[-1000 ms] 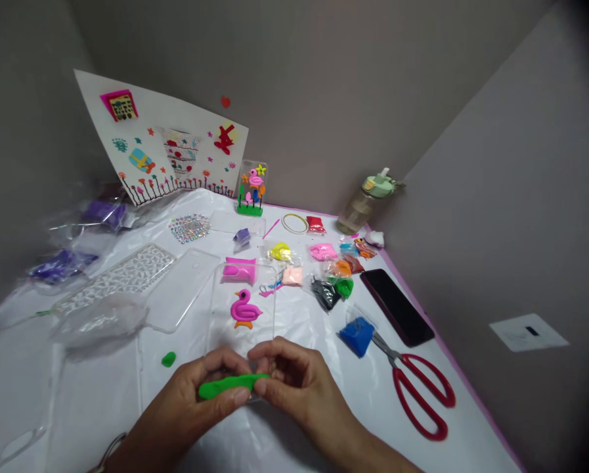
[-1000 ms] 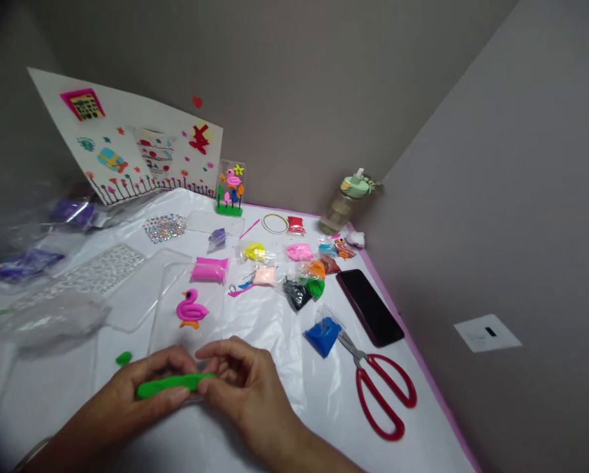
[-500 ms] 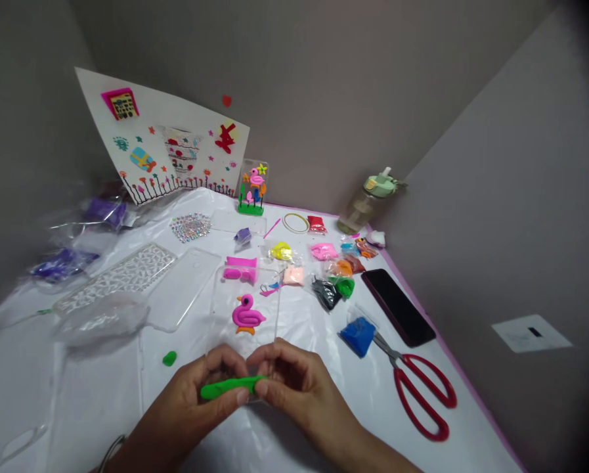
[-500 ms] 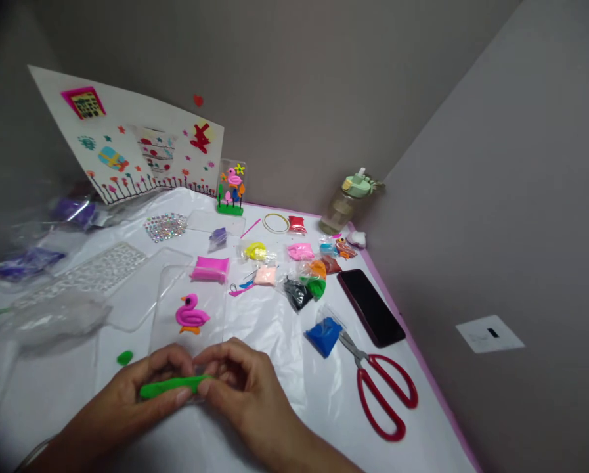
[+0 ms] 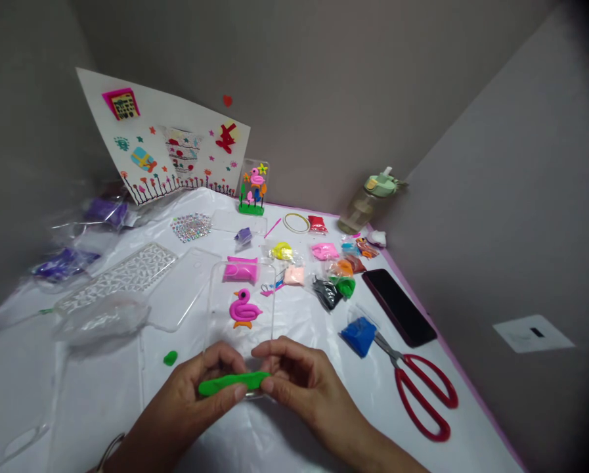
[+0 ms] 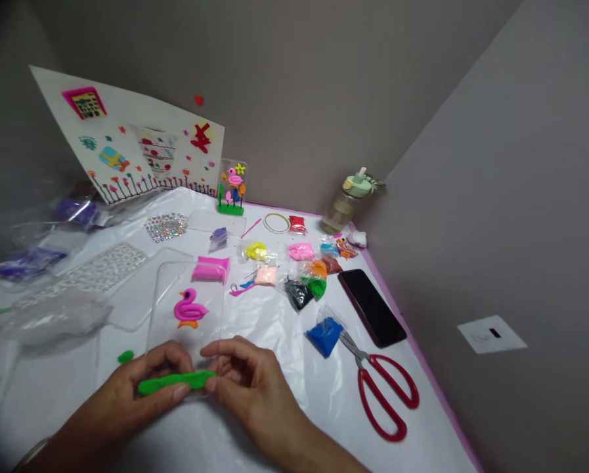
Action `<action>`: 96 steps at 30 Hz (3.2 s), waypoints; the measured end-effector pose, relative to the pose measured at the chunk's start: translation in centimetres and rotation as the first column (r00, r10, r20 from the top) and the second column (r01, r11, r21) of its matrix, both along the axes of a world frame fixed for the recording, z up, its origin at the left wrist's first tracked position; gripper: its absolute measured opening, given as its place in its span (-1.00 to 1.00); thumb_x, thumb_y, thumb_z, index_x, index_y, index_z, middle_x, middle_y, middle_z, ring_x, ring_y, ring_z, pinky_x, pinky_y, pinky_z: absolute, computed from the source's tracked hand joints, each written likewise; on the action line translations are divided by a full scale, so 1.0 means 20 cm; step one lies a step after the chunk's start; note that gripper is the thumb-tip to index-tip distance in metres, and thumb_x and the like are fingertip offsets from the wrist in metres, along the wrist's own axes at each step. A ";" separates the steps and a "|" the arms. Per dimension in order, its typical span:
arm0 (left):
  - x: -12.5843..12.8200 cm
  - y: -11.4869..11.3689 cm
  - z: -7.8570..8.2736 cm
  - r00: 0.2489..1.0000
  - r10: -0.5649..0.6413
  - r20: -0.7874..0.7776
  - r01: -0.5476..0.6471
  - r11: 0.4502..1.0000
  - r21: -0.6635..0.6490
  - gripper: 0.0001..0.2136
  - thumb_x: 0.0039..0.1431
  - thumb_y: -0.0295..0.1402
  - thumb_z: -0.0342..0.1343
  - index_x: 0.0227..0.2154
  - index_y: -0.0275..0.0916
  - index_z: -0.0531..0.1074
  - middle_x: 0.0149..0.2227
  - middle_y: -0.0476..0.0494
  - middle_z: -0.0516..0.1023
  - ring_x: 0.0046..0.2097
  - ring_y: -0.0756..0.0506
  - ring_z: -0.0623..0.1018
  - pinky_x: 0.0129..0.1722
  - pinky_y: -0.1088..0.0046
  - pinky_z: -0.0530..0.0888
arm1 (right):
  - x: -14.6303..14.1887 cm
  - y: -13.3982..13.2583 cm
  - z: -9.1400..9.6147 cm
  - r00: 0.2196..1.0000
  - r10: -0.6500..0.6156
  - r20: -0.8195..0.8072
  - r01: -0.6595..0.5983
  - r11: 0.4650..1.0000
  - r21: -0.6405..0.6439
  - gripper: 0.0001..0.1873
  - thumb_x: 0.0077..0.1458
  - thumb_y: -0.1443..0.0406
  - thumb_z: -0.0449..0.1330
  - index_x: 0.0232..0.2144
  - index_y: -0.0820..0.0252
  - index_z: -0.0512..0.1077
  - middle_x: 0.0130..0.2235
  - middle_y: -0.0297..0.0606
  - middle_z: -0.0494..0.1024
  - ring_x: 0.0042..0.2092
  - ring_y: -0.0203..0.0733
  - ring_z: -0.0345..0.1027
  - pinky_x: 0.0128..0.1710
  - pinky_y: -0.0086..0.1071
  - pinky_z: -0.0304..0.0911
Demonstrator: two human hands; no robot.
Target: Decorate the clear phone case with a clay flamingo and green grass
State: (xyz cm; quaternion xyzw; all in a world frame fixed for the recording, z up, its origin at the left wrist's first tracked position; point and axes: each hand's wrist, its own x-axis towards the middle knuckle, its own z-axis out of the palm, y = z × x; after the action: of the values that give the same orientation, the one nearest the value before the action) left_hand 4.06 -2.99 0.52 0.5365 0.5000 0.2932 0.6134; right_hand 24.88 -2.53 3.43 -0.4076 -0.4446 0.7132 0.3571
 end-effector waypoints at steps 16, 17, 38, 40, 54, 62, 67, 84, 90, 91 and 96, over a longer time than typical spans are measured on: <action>0.02 0.00 0.01 0.997 -0.009 0.078 0.010 1.000 -0.011 -0.78 0.10 -0.12 0.28 -0.33 -0.12 0.45 -0.35 0.05 0.46 -0.27 -0.10 0.47 -0.26 0.44 0.39 | -0.02 0.00 -0.03 0.998 -0.056 0.037 0.056 0.998 0.020 -0.72 -0.02 0.25 0.46 -0.23 0.14 0.55 -0.41 -0.42 0.44 -0.37 -0.36 0.24 -0.35 -0.45 0.14; 0.01 0.00 0.01 0.996 -0.002 0.088 0.003 1.000 -0.013 -0.77 0.12 -0.09 0.26 -0.32 -0.12 0.45 -0.36 0.05 0.46 -0.27 -0.10 0.46 -0.27 0.45 0.39 | -0.02 0.01 -0.03 0.997 -0.069 0.042 0.068 0.997 0.033 -0.72 -0.02 0.26 0.45 -0.22 0.13 0.55 -0.41 -0.43 0.43 -0.38 -0.36 0.24 -0.35 -0.45 0.14; 0.02 -0.02 -0.07 0.975 0.085 0.208 -0.062 0.992 -0.113 -0.66 0.04 0.01 0.33 -0.42 -0.17 0.48 -0.51 0.06 0.43 -0.39 -0.05 0.40 -0.34 0.45 0.32 | 0.01 0.02 -0.02 0.982 -0.060 -0.179 0.070 0.996 0.048 -0.68 0.06 0.32 0.40 -0.09 0.04 0.59 -0.25 -0.36 0.59 -0.22 -0.33 0.43 -0.17 -0.45 0.28; 0.03 -0.03 -0.06 0.968 0.146 0.206 -0.122 0.985 -0.124 -0.66 0.00 -0.01 0.36 -0.45 -0.17 0.47 -0.53 0.07 0.42 -0.42 -0.05 0.39 -0.37 0.46 0.32 | 0.00 0.02 -0.03 0.985 -0.062 -0.160 0.072 0.996 0.055 -0.67 0.04 0.31 0.42 -0.09 0.03 0.59 -0.24 -0.36 0.58 -0.21 -0.34 0.44 -0.16 -0.45 0.28; 0.05 -0.01 0.01 0.986 0.057 0.158 -0.049 0.997 -0.057 -0.74 0.09 -0.10 0.30 -0.43 -0.17 0.45 -0.45 0.06 0.42 -0.33 -0.09 0.48 -0.28 0.44 0.43 | -0.03 0.01 -0.02 0.994 -0.107 -0.001 0.107 0.994 -0.009 -0.56 -0.12 0.30 0.50 -0.12 0.07 0.55 -0.28 -0.42 0.52 -0.33 -0.39 0.36 -0.33 -0.51 0.23; 0.05 -0.02 -0.02 0.979 0.046 0.197 -0.031 0.996 -0.081 -0.73 0.11 -0.07 0.29 -0.38 -0.15 0.46 -0.39 0.05 0.45 -0.27 -0.09 0.49 -0.25 0.45 0.41 | -0.04 0.01 -0.02 0.991 -0.134 0.014 0.134 0.991 -0.008 -0.58 -0.12 0.24 0.51 -0.16 0.11 0.56 -0.33 -0.42 0.52 -0.34 -0.37 0.34 -0.33 -0.48 0.21; 0.04 -0.02 -0.01 0.974 0.026 0.226 -0.009 0.997 -0.075 -0.70 0.13 -0.03 0.28 -0.40 -0.17 0.46 -0.41 0.06 0.43 -0.30 -0.06 0.45 -0.27 0.46 0.40 | -0.03 0.02 -0.02 0.989 -0.147 -0.011 0.147 0.989 0.000 -0.56 -0.11 0.23 0.51 -0.14 0.12 0.55 -0.35 -0.44 0.51 -0.37 -0.40 0.31 -0.35 -0.50 0.18; 0.01 0.00 -0.01 0.911 -0.038 0.411 0.115 0.979 -0.165 -0.69 0.07 -0.05 0.38 -0.31 -0.14 0.48 -0.37 0.04 0.47 -0.26 -0.05 0.44 -0.21 0.43 0.33 | 0.01 0.03 -0.02 0.976 -0.122 -0.181 0.113 0.992 -0.056 -0.50 -0.09 0.28 0.53 -0.07 0.08 0.53 -0.29 -0.41 0.57 -0.31 -0.36 0.42 -0.25 -0.48 0.29; 0.01 0.02 0.05 0.921 -0.047 0.388 0.109 0.984 -0.140 -0.64 0.01 0.03 0.37 -0.43 -0.17 0.50 -0.45 0.02 0.50 -0.33 -0.06 0.44 -0.26 0.41 0.35 | 0.01 0.01 -0.02 0.970 -0.060 -0.234 0.046 0.997 -0.063 -0.50 -0.05 0.29 0.51 -0.03 0.09 0.52 -0.28 -0.40 0.58 -0.31 -0.35 0.48 -0.23 -0.46 0.34; 0.01 0.02 0.05 0.919 -0.047 0.393 0.112 0.983 -0.145 -0.63 0.00 0.03 0.38 -0.46 -0.18 0.50 -0.47 0.03 0.50 -0.35 -0.06 0.43 -0.27 0.41 0.34 | 0.01 0.01 -0.03 0.967 -0.041 -0.252 0.026 0.998 -0.061 -0.49 -0.04 0.30 0.51 -0.02 0.10 0.51 -0.29 -0.40 0.58 -0.32 -0.35 0.49 -0.25 -0.46 0.34; 0.01 0.01 0.03 0.911 -0.032 0.411 0.111 0.979 -0.169 -0.65 -0.03 -0.03 0.44 -0.52 -0.20 0.51 -0.49 0.04 0.51 -0.38 -0.03 0.42 -0.32 0.46 0.29 | 0.00 0.01 -0.05 0.957 0.007 -0.290 -0.023 0.998 -0.053 -0.49 0.00 0.30 0.48 0.01 0.14 0.47 -0.32 -0.40 0.58 -0.37 -0.34 0.51 -0.28 -0.45 0.37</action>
State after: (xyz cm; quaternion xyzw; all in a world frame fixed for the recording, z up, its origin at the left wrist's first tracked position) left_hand 4.16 -2.76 1.08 0.4215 0.3671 0.3268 0.7621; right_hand 24.79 -2.29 2.44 -0.3051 -0.3705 0.7800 0.4015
